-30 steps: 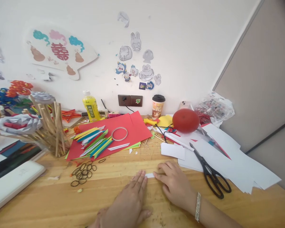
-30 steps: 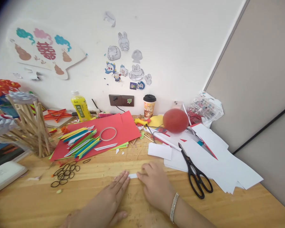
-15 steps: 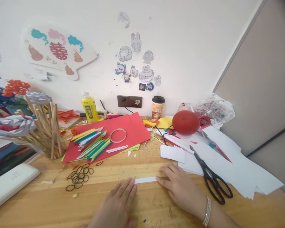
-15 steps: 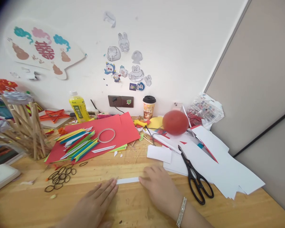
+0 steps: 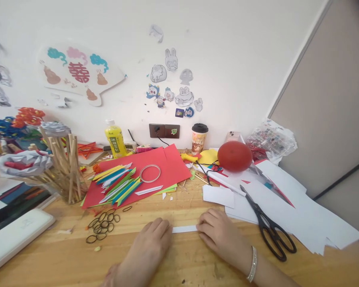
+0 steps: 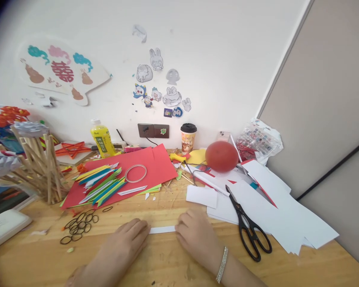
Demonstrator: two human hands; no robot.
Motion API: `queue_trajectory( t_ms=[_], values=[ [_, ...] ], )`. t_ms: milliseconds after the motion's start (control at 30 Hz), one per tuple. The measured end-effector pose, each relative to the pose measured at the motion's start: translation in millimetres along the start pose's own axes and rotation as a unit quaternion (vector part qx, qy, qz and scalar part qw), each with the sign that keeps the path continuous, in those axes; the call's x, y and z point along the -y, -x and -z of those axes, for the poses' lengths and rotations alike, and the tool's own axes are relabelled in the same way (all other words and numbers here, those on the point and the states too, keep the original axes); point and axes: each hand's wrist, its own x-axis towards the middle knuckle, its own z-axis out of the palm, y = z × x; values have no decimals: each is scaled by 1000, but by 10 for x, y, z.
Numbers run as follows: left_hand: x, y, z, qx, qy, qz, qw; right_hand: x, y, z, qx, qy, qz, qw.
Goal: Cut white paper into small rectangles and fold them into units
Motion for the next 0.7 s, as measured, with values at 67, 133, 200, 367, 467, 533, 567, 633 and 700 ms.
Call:
queue_trajectory(
  t_ms=[67, 133, 200, 367, 467, 533, 567, 633, 700],
  values=[
    [1, -25, -62, -17, 32, 10, 999, -26, -21, -83, -22, -8, -10, 1000],
    [13, -41, -108, -44, 61, 22, 997, -43, -41, -162, -45, -1, -19, 999],
    [31, -51, -147, -67, 83, 32, 994, -48, -58, -216, -65, 4, -27, 998],
    [42, -54, -222, -107, 88, 40, 990, 3, -78, -199, -68, -40, -60, 995],
    [3, -49, -221, -125, 68, 23, 990, 58, -74, -168, -56, -76, -44, 995],
    [-25, -44, -205, -126, 59, -9, 990, 84, -64, -177, -62, -93, -21, 993],
    [-35, -41, -195, -125, 56, -25, 990, 90, -57, -190, -66, -101, -15, 993],
    [-43, -35, -176, -124, 54, -48, 990, 92, -44, -221, -71, -118, -18, 990],
    [-41, -32, -161, -128, 53, -52, 989, 90, -35, -246, -65, -137, -27, 988]
  ],
)
